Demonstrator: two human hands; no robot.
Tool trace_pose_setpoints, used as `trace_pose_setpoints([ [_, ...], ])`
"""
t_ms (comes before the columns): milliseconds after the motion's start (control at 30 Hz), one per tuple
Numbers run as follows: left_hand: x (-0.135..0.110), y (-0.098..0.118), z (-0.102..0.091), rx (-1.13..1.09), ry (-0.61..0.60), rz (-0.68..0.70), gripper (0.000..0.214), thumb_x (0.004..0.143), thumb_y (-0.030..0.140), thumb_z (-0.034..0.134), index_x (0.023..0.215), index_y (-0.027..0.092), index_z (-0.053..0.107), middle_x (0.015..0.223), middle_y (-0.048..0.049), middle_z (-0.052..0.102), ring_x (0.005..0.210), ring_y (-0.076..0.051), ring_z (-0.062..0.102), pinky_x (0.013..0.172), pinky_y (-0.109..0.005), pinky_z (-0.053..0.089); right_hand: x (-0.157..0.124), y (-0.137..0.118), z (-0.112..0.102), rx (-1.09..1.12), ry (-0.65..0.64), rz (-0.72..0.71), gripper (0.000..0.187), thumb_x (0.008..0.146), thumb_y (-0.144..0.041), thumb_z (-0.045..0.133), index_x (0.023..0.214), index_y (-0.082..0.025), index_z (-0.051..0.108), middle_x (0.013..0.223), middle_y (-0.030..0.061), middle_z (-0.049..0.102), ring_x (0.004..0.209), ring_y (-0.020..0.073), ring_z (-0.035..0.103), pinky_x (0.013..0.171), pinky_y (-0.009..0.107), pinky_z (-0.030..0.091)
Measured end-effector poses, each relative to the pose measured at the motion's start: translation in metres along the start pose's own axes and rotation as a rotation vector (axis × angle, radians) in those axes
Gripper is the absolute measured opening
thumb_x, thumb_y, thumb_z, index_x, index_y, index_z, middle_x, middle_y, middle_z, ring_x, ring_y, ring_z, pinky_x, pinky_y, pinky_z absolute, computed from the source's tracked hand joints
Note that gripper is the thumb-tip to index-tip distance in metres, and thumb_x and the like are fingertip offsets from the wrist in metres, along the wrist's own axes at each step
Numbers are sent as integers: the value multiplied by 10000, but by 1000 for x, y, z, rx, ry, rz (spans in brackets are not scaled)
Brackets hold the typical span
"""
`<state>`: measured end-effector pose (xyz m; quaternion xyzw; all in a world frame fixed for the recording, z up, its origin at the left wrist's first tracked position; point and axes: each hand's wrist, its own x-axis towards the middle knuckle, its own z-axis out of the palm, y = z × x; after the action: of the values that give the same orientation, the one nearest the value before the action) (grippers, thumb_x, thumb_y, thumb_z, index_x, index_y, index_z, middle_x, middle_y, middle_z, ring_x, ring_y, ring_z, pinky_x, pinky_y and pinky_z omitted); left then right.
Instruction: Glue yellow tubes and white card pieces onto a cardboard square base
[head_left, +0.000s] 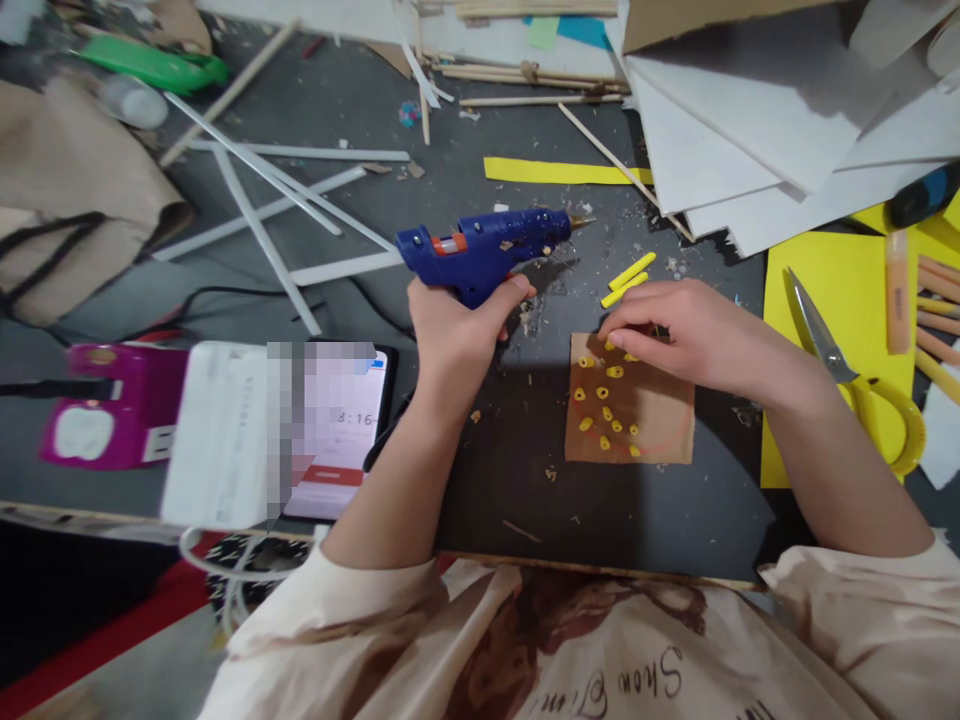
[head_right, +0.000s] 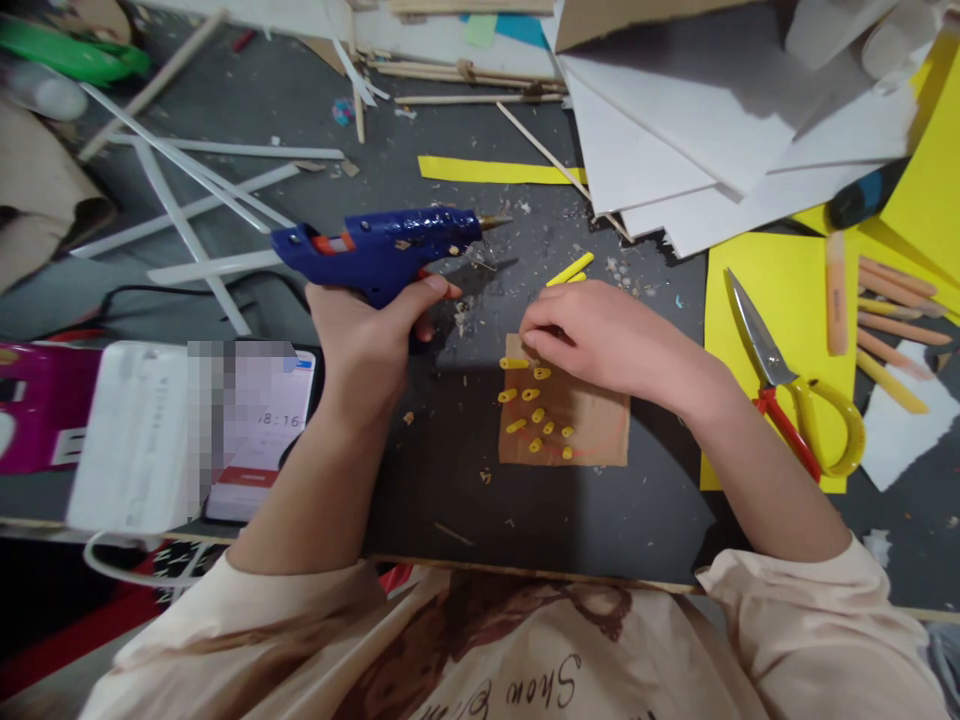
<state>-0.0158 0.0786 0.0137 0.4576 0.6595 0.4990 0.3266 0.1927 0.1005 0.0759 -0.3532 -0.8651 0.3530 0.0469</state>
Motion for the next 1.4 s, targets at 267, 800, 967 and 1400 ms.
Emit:
trace_pose_setpoints([
  [267, 0, 1, 0, -16, -7, -3, 168, 652, 295, 705, 691, 186, 584, 666, -11, 631, 546, -137, 585, 365, -221, 346, -8, 1, -13, 14, 149, 33, 268, 947, -387, 521, 1038, -187, 675, 875, 32, 693, 760, 158, 609, 680, 284, 400],
  [800, 0, 2, 0, -10, -4, -1, 156, 645, 312, 698, 662, 201, 589, 650, -25, 641, 611, -171, 639, 359, -221, 347, 11, 45, 23, -376, 265, 43, 229, 941, -166, 410, 965, -179, 637, 1012, 129, 631, 971, 287, 537, 877, 444, 432],
  [967, 1, 2, 0, -7, 4, -11, 160, 643, 299, 693, 690, 197, 581, 669, -16, 627, 625, -171, 644, 358, -211, 351, 13, 48, 26, -390, 263, 77, 233, 948, -152, 362, 974, -180, 592, 1026, 142, 599, 1000, 300, 525, 896, 473, 426],
  [1400, 1, -1, 2, -34, -4, -19, 186, 624, 306, 713, 684, 199, 573, 640, -7, 589, 612, -174, 629, 361, -219, 336, -30, 27, 38, 147, 571, 292, 208, 1000, -392, 375, 1069, -242, 500, 881, 31, 659, 734, 170, 629, 694, 320, 474],
])
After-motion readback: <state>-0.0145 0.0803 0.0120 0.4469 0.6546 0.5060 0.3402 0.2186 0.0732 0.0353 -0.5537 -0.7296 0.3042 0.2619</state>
